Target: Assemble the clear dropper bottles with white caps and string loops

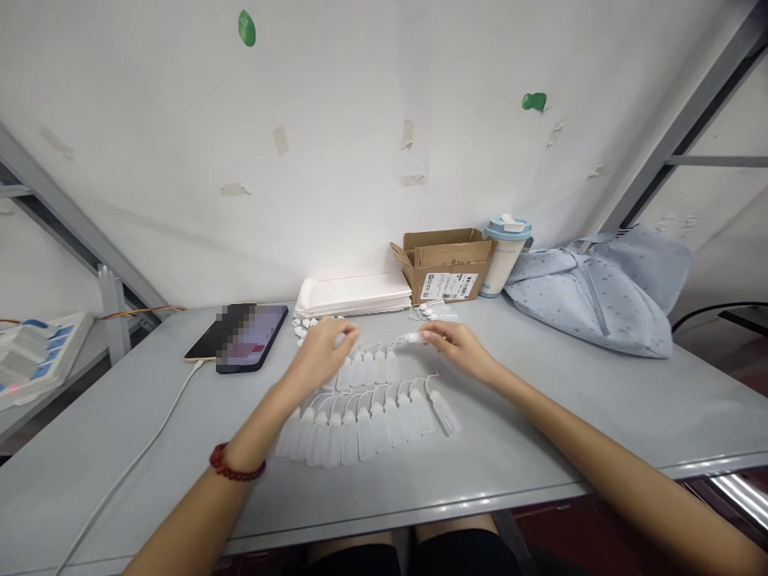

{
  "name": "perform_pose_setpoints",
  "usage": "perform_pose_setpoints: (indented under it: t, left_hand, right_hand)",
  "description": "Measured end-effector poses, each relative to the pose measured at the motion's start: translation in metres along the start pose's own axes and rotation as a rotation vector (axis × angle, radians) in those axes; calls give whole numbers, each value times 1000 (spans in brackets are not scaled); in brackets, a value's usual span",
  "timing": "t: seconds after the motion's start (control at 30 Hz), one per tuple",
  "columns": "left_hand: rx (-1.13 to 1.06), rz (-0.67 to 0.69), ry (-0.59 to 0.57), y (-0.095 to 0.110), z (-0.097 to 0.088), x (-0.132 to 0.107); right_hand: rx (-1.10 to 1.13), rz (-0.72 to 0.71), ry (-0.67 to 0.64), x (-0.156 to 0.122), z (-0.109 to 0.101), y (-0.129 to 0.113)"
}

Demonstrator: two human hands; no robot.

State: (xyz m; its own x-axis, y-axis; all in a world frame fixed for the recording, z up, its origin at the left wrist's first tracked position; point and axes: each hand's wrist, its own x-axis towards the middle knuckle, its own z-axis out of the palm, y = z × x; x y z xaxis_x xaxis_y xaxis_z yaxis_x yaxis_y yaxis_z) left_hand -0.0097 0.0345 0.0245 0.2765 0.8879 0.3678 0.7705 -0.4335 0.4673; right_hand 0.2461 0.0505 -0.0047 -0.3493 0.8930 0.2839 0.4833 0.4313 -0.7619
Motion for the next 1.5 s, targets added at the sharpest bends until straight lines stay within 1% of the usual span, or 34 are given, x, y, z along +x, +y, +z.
perform_pose_setpoints:
  t: [0.1,0.13,0.17,0.2,0.27,0.37,0.5,0.57,0.7,0.8,1.03,1.23,1.37,1.5]
  left_hand:
    - [213,-89,69,-37,-16,8]
    - [288,-121,70,-49,-20,10]
    - [344,-150,56,-58,-24,11]
    - [371,-181,30,-66,-27,11]
    - [363,-225,-43,-74,-32,12]
    - [320,-262,-120,-73,-36,13]
    - [329,-279,-153,-69,-35,14]
    - [322,-265,-164,-69,-33,13]
    - [315,-198,-144,-70,-30,11]
    - [306,-195,-132,-70,-28,9]
    - [299,-135,-158,-75,-20,10]
    - [368,-140,-165,-80,-15,8]
    - [369,-129,-178,-77,-15,9]
    - [347,-119,-150,-77,-15,9]
  right_hand:
    - [-199,-5,125,11,-13,24]
    - [-282,-1,149,14,-17,32]
    - [-355,7,162,16,-21,39]
    - [-377,14,170,18,-25,45]
    - [-405,25,180,19,-30,54]
    - [-423,30,181,20,-34,60]
    - [-443,19,160,21,-32,65]
    - [-448,11,149,21,-31,67]
    - [-452,-12,127,22,-30,70]
    - [-452,-30,114,21,-30,72]
    - [-439,-36,113,21,-30,75]
    - [-432,-36,129,21,-30,74]
    - [-438,-47,148,22,-28,74]
    - [-439,-54,159,23,-26,76]
